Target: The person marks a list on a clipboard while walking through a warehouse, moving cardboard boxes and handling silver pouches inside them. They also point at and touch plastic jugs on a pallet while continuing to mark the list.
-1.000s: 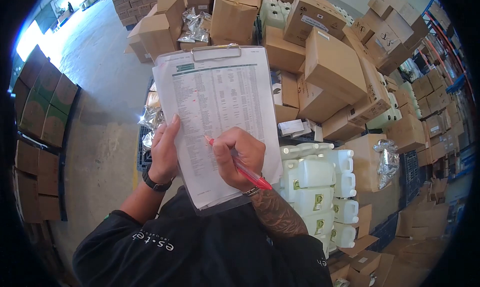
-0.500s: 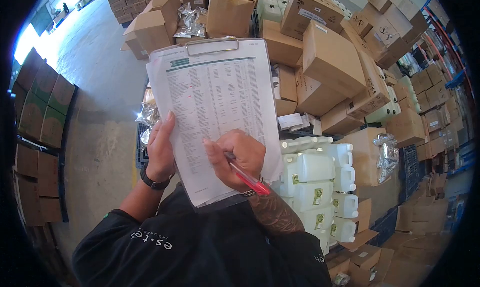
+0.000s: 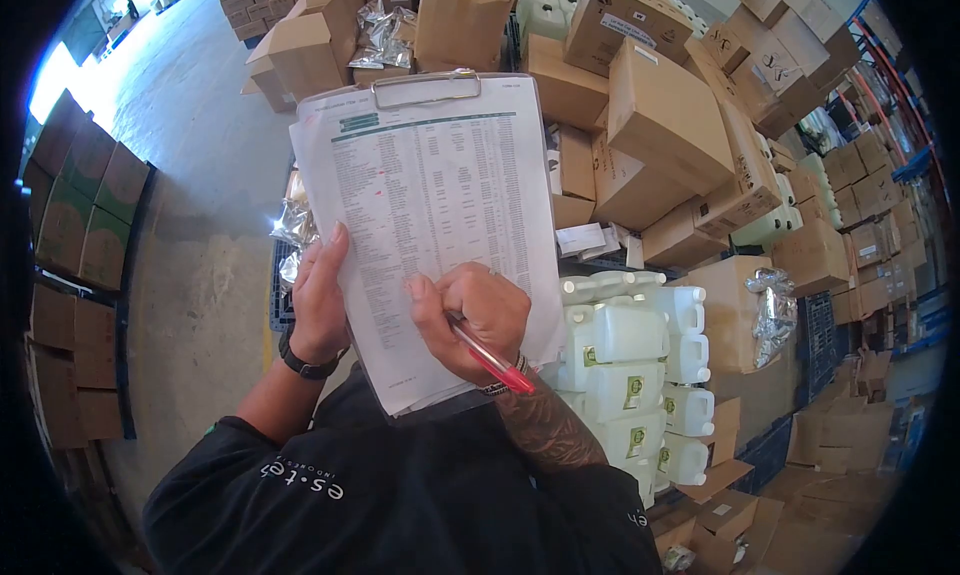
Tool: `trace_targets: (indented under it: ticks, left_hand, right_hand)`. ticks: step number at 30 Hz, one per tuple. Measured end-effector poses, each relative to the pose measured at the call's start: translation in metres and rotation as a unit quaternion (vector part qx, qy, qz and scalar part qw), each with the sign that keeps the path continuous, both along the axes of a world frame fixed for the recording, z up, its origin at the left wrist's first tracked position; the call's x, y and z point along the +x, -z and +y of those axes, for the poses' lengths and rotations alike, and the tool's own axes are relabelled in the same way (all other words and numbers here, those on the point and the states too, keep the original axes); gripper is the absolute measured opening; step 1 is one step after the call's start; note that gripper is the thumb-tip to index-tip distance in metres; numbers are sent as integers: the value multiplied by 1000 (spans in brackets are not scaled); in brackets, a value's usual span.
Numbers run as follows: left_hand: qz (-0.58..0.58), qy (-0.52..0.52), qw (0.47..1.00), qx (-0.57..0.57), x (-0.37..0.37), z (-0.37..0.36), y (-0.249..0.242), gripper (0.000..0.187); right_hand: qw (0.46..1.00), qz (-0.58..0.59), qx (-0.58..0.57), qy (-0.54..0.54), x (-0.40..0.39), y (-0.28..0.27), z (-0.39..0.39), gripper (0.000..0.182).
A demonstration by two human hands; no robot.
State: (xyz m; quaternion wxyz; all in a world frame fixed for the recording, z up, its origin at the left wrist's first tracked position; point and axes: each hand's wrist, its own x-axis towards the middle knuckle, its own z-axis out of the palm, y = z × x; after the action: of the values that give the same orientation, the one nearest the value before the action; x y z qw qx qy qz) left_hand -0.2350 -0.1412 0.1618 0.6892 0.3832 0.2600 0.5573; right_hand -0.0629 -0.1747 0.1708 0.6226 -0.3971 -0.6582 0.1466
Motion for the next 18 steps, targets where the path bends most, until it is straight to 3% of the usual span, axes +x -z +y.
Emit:
trace_targets:
  ticks: [12, 16, 18]
  left_hand:
    - [-21, -1, 1000, -13, 1, -2, -2, 39]
    - [64, -54, 996, -12, -6, -4, 1, 38]
    - [38, -77, 996, -33, -7, 0, 8, 37]
  right_hand:
    - [1000, -6, 12, -5, 1, 4, 2, 31]
    - [998, 48, 25, -31, 3, 4, 1, 28]
    - [999, 17, 31, 5, 4, 4, 0, 28]
